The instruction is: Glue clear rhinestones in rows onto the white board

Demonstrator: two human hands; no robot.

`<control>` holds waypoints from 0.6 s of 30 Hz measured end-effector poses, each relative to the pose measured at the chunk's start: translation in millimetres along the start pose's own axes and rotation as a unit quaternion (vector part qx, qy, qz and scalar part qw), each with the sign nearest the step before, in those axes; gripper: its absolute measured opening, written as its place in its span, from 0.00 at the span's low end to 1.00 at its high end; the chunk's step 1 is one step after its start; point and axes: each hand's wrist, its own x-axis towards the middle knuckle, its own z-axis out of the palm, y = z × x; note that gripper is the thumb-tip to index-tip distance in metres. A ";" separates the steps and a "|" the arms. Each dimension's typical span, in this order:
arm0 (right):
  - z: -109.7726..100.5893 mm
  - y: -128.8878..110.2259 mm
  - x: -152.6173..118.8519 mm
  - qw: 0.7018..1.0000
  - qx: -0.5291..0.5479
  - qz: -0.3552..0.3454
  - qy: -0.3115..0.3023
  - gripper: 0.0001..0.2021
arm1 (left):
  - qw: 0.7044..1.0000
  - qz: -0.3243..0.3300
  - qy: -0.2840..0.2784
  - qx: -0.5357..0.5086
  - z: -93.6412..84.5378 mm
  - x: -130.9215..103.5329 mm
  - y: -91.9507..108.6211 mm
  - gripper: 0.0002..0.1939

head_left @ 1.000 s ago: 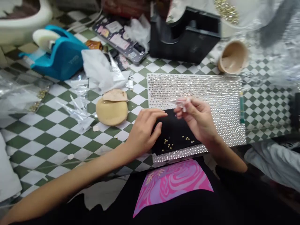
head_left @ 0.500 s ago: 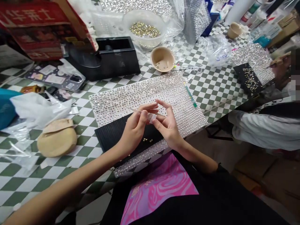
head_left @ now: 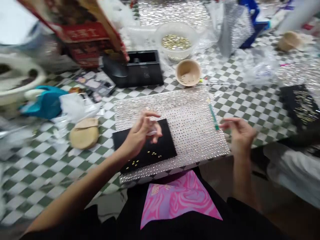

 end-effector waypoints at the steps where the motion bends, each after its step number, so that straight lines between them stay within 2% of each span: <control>1: -0.2 0.7 2.4 1.000 -0.001 -0.002 0.004 0.10 | 1.000 -0.016 -0.002 0.002 3.1 -4.7 1.0 0.14; 4: 10.4 -4.1 4.9 1.000 0.011 -0.020 -0.008 0.14 | 0.998 -0.054 0.002 0.012 11.5 -13.8 4.5 0.14; 7: 31.1 -17.5 -3.0 0.997 0.023 -0.041 -0.068 0.14 | 0.998 -0.059 -0.009 0.020 18.0 -17.5 8.0 0.13; 9: 46.4 -27.5 -12.8 0.986 0.032 -0.062 -0.150 0.13 | 0.998 -0.052 -0.024 0.023 23.4 -19.1 9.5 0.11; 11: 61.2 -35.5 -22.8 0.962 0.047 -0.088 -0.254 0.10 | 0.998 -0.043 -0.043 0.023 30.1 -20.3 9.5 0.11; 13: 74.0 -40.9 -30.8 0.941 0.063 -0.106 -0.315 0.08 | 0.998 -0.035 -0.056 0.022 37.3 -21.2 7.9 0.11; 18: 92.3 -50.8 -40.1 0.938 0.104 -0.111 -0.310 0.06 | 0.998 -0.021 -0.058 0.017 48.2 -23.5 2.0 0.13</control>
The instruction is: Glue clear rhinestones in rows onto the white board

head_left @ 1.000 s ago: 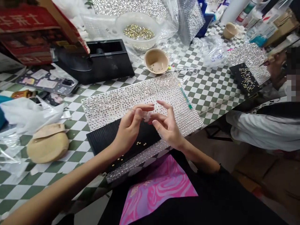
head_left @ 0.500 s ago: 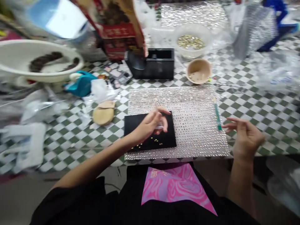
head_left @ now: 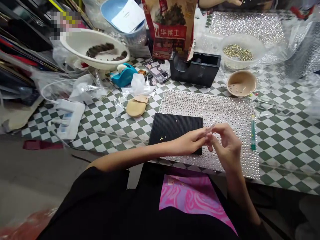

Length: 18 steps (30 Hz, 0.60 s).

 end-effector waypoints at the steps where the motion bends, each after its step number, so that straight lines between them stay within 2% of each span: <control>1: 1.6 -1.8 0.8 1.000 0.005 0.000 0.003 0.04 | 1.000 0.002 0.003 0.001 0.5 -0.4 -0.5 0.13; 5: 2.6 -9.0 2.0 1.000 0.023 0.011 0.010 0.03 | 1.000 0.009 0.000 0.013 0.3 -1.6 -0.6 0.13; 11: -2.2 -16.3 -1.1 0.997 0.063 0.041 0.011 0.04 | 0.999 -0.002 -0.040 0.032 3.1 -5.0 3.0 0.12; 18: -1.6 -27.7 -4.7 0.994 0.092 0.045 0.024 0.03 | 0.997 0.003 -0.075 0.030 3.4 -9.0 10.9 0.12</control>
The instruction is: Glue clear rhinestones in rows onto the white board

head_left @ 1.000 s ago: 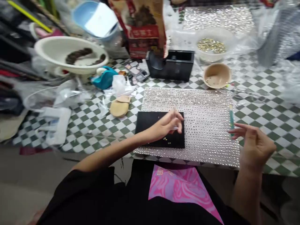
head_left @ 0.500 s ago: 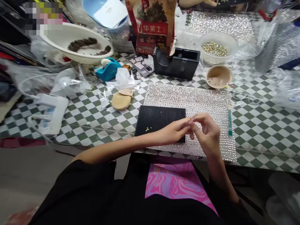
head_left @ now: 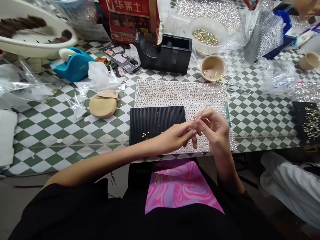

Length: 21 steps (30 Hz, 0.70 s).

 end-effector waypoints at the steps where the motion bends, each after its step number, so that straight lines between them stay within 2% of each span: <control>1: 0.8 -1.4 -0.1 1.000 0.003 -0.001 0.003 0.03 | 1.000 0.000 -0.004 -0.004 -0.2 0.0 0.7 0.12; 8: 3.3 -10.4 3.7 0.997 -0.002 -0.031 0.064 0.01 | 0.999 -0.010 -0.030 0.013 2.2 2.6 6.8 0.12; 13: 2.6 -14.6 7.7 0.996 0.012 -0.061 0.063 0.01 | 0.999 0.005 -0.028 0.045 -2.2 9.5 11.2 0.09; 19: -5.6 -17.6 11.8 0.998 -0.002 -0.048 0.046 0.02 | 0.992 0.065 -0.012 0.103 -12.3 24.0 11.3 0.11; 21: -8.2 -17.9 13.2 0.998 -0.010 -0.033 0.045 0.05 | 0.992 0.076 -0.013 0.103 -14.3 28.4 12.8 0.11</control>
